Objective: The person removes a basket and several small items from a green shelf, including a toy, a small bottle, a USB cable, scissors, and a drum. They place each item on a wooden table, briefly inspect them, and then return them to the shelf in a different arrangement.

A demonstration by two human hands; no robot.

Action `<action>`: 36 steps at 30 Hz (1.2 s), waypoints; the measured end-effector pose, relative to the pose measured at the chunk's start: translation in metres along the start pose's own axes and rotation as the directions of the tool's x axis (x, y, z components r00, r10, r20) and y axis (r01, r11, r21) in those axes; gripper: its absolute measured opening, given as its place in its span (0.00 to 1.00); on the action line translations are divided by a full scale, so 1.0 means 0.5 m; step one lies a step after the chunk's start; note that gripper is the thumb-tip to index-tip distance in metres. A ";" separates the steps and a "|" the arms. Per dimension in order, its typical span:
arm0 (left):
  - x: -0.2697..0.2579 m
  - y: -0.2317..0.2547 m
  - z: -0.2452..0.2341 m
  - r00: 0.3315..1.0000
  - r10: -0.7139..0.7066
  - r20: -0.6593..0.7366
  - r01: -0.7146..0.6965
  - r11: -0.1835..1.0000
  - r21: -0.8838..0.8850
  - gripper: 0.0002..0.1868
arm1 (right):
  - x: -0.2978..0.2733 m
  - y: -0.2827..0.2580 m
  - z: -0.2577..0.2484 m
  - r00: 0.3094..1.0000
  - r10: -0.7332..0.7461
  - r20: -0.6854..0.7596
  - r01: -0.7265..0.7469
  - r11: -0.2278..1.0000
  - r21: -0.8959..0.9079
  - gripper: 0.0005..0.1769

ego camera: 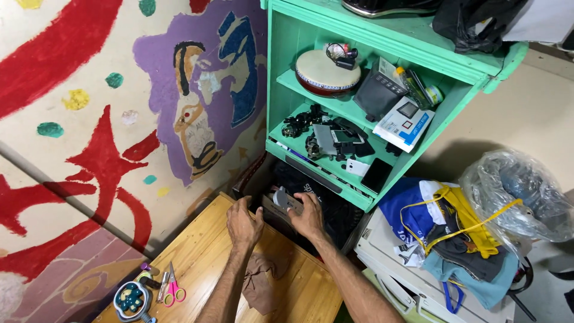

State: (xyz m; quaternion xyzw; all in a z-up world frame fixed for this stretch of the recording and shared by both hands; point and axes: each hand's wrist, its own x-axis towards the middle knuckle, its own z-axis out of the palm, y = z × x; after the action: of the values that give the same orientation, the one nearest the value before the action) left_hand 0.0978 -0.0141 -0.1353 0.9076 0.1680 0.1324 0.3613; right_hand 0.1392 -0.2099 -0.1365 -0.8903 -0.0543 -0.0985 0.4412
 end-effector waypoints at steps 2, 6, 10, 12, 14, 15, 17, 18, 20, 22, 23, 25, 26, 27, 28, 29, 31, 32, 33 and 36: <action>0.004 0.018 -0.003 1.000 0.013 0.007 -0.013 1.000 -0.005 0.26 | 0.005 -0.005 -0.018 1.000 -0.013 -0.017 0.013 1.000 -0.012 0.29; 0.023 0.061 -0.016 0.997 0.077 0.000 -0.076 0.996 -0.045 0.25 | 0.027 -0.010 -0.049 0.995 -0.073 -0.072 0.072 0.997 -0.013 0.30; 0.051 0.109 -0.028 0.994 0.111 -0.006 -0.111 0.994 -0.015 0.25 | 0.053 -0.052 -0.104 0.993 -0.094 -0.066 0.093 0.995 -0.022 0.28; 0.063 0.139 -0.037 0.986 0.165 -0.028 -0.165 0.986 0.009 0.25 | 0.070 -0.063 -0.123 0.981 -0.153 -0.120 0.149 0.988 -0.041 0.27; 0.069 0.176 -0.054 0.981 0.190 -0.026 -0.190 0.982 0.015 0.25 | 0.085 -0.083 -0.144 0.975 -0.166 -0.150 0.162 0.986 -0.041 0.26; 0.073 0.195 -0.062 0.977 0.211 -0.023 -0.210 0.977 0.020 0.26 | 0.093 -0.093 -0.155 0.968 -0.179 -0.176 0.174 0.984 -0.043 0.25; 0.082 0.222 -0.071 0.971 0.237 -0.034 -0.237 0.971 0.016 0.26 | 0.109 -0.119 -0.180 0.966 -0.184 -0.181 0.182 0.983 -0.027 0.24; 0.087 0.236 -0.076 0.964 0.264 -0.034 -0.263 0.965 0.015 0.26 | 0.117 -0.130 -0.192 0.966 -0.179 -0.186 0.180 0.984 -0.009 0.23; 0.097 0.260 -0.080 0.961 0.274 -0.028 -0.274 0.962 0.021 0.26 | 0.140 -0.125 -0.200 0.954 -0.202 -0.220 0.206 0.979 -0.006 0.23; 0.108 0.282 -0.081 0.959 0.284 -0.022 -0.283 0.959 0.030 0.26 | 0.164 -0.118 -0.205 0.941 -0.225 -0.252 0.232 0.973 -0.002 0.23; 0.115 0.293 -0.079 0.955 0.295 -0.020 -0.294 0.955 0.037 0.26 | 0.177 -0.113 -0.208 0.925 -0.251 -0.286 0.255 0.967 -0.024 0.23; 0.126 0.314 -0.081 0.951 0.307 -0.024 -0.306 0.951 0.048 0.26 | 0.200 -0.108 -0.214 0.905 -0.279 -0.320 0.281 0.959 -0.041 0.24; 0.130 0.325 -0.084 0.948 0.318 -0.021 -0.317 0.947 0.048 0.26 | 0.209 -0.108 -0.219 0.911 -0.270 -0.313 0.269 0.962 -0.046 0.24; 0.134 0.337 -0.087 0.944 0.329 -0.019 -0.327 0.944 0.049 0.26 | 0.218 -0.108 -0.224 0.916 -0.260 -0.306 0.256 0.965 -0.051 0.24; 0.146 0.342 -0.084 0.943 0.333 -0.021 -0.331 0.942 0.051 0.26 | 0.232 -0.113 -0.236 0.915 -0.260 -0.310 0.257 0.965 -0.050 0.24; 0.158 0.348 -0.081 0.940 0.341 -0.022 -0.339 0.939 0.064 0.26 | 0.245 -0.118 -0.249 0.931 -0.240 -0.273 0.234 0.971 -0.056 0.24; 0.177 0.368 -0.074 0.936 0.351 -0.019 -0.349 0.934 0.075 0.25 | 0.282 -0.106 -0.271 0.947 -0.216 -0.238 0.206 0.976 -0.067 0.25; 0.184 0.378 -0.074 0.936 0.352 -0.009 -0.350 0.934 0.064 0.25 | 0.306 -0.091 -0.274 0.928 -0.269 -0.257 0.252 0.963 -0.097 0.26; 0.191 0.387 -0.074 0.936 0.353 0.001 -0.352 0.934 0.054 0.24 | 0.329 -0.078 -0.276 0.906 -0.321 -0.275 0.297 0.946 -0.128 0.27; 0.229 0.403 -0.045 0.933 0.360 0.018 -0.360 0.929 0.087 0.24 | 0.383 -0.079 -0.323 0.921 -0.318 -0.225 0.273 0.939 -0.209 0.31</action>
State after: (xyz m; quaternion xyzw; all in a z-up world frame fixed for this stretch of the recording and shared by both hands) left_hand 0.2357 -0.0919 0.0353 0.9383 0.0041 0.1878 0.2904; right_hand 0.2982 -0.3127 0.0324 -0.8866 -0.1222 -0.2823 0.3453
